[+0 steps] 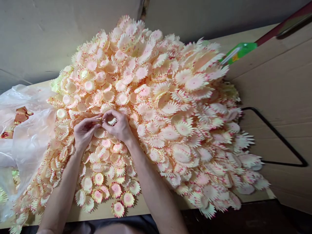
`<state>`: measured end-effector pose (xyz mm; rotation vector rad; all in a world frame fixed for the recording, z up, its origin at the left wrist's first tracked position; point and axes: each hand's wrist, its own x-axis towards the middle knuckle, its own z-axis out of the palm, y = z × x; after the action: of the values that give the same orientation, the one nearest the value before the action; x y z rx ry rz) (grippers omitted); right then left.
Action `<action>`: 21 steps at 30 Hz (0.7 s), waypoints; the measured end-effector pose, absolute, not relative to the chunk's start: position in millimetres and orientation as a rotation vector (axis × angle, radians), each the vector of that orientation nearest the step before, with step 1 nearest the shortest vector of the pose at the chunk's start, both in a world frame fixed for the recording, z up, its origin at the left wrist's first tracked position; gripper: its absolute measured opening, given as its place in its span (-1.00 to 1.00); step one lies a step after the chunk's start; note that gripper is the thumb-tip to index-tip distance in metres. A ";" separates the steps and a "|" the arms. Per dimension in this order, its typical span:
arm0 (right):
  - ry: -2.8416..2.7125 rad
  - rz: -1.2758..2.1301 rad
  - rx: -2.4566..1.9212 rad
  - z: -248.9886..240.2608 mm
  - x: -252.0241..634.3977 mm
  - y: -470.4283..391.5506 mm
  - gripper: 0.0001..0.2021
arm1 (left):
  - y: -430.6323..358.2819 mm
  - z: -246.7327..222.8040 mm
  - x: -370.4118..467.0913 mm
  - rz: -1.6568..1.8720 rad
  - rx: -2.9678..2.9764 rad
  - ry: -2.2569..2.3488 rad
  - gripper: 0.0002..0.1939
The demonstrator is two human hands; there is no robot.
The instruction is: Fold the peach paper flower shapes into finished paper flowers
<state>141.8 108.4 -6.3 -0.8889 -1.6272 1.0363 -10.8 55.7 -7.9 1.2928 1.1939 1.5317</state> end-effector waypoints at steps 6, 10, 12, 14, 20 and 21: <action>-1.579 1.005 -0.940 0.0 138.4 102.2 -0.92 | 56.0 -11.8 -8.0 1.586 1.271 1.270 -0.88; -1.539 1.032 -0.967 -2.1 140.5 100.8 -0.95 | 57.1 -11.2 -7.3 1.649 1.260 1.331 -0.86; -1.526 0.967 -0.982 -4.0 141.4 102.1 -0.94 | 57.6 -10.0 -8.2 1.656 1.255 1.335 -0.85; -1.489 0.828 -1.013 -5.7 142.8 105.0 -0.92 | 57.9 -8.9 -10.1 1.702 1.225 1.351 -0.87; -1.360 0.656 -1.027 -5.3 146.1 111.0 -0.96 | 56.7 -6.9 -13.7 1.660 1.169 1.266 -0.73; -1.373 0.673 -1.016 -4.4 145.7 110.3 -0.96 | 56.2 -6.7 -13.6 1.602 1.179 1.238 -0.66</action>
<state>145.7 110.3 -4.4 -1.0164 -1.3735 0.6727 -13.6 56.2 -6.7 1.1787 1.2380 1.6019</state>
